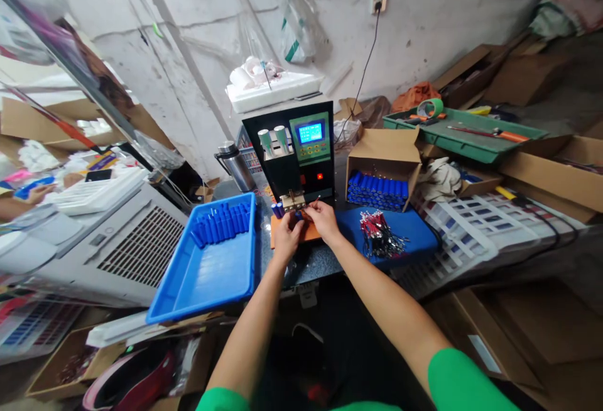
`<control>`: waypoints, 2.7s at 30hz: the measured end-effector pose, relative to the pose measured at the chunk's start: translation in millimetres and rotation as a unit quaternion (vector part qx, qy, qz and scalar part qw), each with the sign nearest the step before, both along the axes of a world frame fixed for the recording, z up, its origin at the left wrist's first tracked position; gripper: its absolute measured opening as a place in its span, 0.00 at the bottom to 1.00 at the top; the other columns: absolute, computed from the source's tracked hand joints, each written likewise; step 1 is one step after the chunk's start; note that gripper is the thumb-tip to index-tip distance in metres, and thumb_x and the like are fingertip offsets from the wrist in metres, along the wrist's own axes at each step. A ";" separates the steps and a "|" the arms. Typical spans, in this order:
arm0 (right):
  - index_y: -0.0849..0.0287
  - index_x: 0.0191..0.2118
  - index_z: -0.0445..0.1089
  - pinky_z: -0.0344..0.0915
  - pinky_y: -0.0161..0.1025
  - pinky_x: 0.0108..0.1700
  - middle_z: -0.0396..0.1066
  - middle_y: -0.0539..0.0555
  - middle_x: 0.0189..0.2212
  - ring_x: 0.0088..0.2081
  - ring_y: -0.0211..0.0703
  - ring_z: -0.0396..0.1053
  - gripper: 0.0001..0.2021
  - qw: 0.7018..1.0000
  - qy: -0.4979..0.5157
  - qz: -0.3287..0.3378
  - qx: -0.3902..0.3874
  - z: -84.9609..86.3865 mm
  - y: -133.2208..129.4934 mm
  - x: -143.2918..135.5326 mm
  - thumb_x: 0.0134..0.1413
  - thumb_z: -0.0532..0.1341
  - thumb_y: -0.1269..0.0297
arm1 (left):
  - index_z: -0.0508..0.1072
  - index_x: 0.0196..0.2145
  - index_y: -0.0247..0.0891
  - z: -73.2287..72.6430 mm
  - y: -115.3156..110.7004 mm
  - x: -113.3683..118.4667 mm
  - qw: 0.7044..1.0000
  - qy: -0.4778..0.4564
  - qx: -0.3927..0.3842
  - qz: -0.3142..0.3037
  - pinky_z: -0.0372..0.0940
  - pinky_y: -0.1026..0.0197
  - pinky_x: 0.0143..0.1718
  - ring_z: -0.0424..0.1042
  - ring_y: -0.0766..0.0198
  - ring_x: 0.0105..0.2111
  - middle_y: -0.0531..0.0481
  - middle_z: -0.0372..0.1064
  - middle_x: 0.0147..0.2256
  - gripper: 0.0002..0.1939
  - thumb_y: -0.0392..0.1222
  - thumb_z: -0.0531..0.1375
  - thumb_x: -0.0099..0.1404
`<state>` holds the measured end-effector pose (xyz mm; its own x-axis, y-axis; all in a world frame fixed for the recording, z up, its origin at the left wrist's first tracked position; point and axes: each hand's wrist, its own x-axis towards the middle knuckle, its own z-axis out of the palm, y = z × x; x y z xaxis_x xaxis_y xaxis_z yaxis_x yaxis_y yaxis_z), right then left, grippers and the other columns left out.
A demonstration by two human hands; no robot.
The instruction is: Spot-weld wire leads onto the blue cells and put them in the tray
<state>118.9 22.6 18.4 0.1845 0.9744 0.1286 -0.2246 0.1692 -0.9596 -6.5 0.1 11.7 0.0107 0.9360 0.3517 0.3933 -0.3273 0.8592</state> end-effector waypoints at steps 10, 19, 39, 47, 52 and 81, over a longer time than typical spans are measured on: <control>0.57 0.28 0.71 0.64 0.37 0.36 0.75 0.52 0.28 0.32 0.44 0.70 0.08 0.992 -0.122 -0.013 0.019 -1.0 -1.6 -4.6 0.50 0.61 0.59 | 0.71 0.48 0.38 -1.7 -0.4 2.1 1.000 -0.013 0.009 -0.002 0.67 0.56 0.49 0.74 0.59 0.42 0.47 0.75 0.42 0.16 0.42 0.58 0.63; 0.57 0.28 0.72 0.64 0.37 0.35 0.75 0.51 0.27 0.31 0.43 0.69 0.08 0.994 -0.111 -0.010 0.016 -0.6 -3.6 -4.9 0.49 0.62 0.59 | 0.71 0.49 0.39 -1.5 -1.8 1.8 1.000 -0.010 -0.004 0.002 0.67 0.53 0.50 0.74 0.57 0.44 0.46 0.75 0.44 0.16 0.41 0.58 0.63; 0.57 0.29 0.75 0.65 0.38 0.36 0.77 0.51 0.28 0.32 0.45 0.72 0.07 0.994 -0.110 -0.001 0.020 -2.9 -2.0 -2.8 0.48 0.63 0.59 | 0.72 0.49 0.39 -4.7 -0.6 0.3 1.000 -0.010 -0.002 0.002 0.67 0.55 0.49 0.74 0.57 0.43 0.46 0.75 0.43 0.16 0.42 0.59 0.63; 0.57 0.31 0.74 0.66 0.39 0.39 0.77 0.52 0.30 0.34 0.46 0.73 0.08 0.992 -0.118 0.010 0.032 -3.5 -2.9 -0.6 0.50 0.63 0.58 | 0.71 0.50 0.39 -6.0 -0.4 0.7 1.000 -0.012 -0.003 0.004 0.67 0.55 0.50 0.74 0.58 0.45 0.46 0.75 0.45 0.17 0.43 0.59 0.64; 0.57 0.32 0.72 0.66 0.38 0.39 0.76 0.52 0.31 0.34 0.43 0.72 0.07 0.986 -0.161 0.024 0.046 -9.6 -7.0 7.7 0.51 0.62 0.59 | 0.71 0.49 0.39 -7.9 1.4 0.9 1.000 -0.016 0.006 -0.001 0.67 0.56 0.49 0.74 0.58 0.44 0.46 0.75 0.43 0.16 0.43 0.59 0.64; 0.58 0.22 0.66 0.54 0.34 0.24 0.62 0.46 0.14 0.20 0.37 0.59 0.13 0.989 -0.110 0.098 0.024 -18.8 -4.8 18.9 0.43 0.64 0.54 | 0.70 0.48 0.39 -13.9 6.3 -3.9 1.000 0.025 0.013 -0.001 0.65 0.58 0.44 0.72 0.60 0.39 0.48 0.74 0.39 0.15 0.45 0.58 0.65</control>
<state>137.8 17.9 -0.4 -0.0444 0.9806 0.1910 -0.0446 0.1891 -0.9809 -10.5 6.4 -2.2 0.0298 0.9267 0.3745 0.4346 -0.3494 0.8301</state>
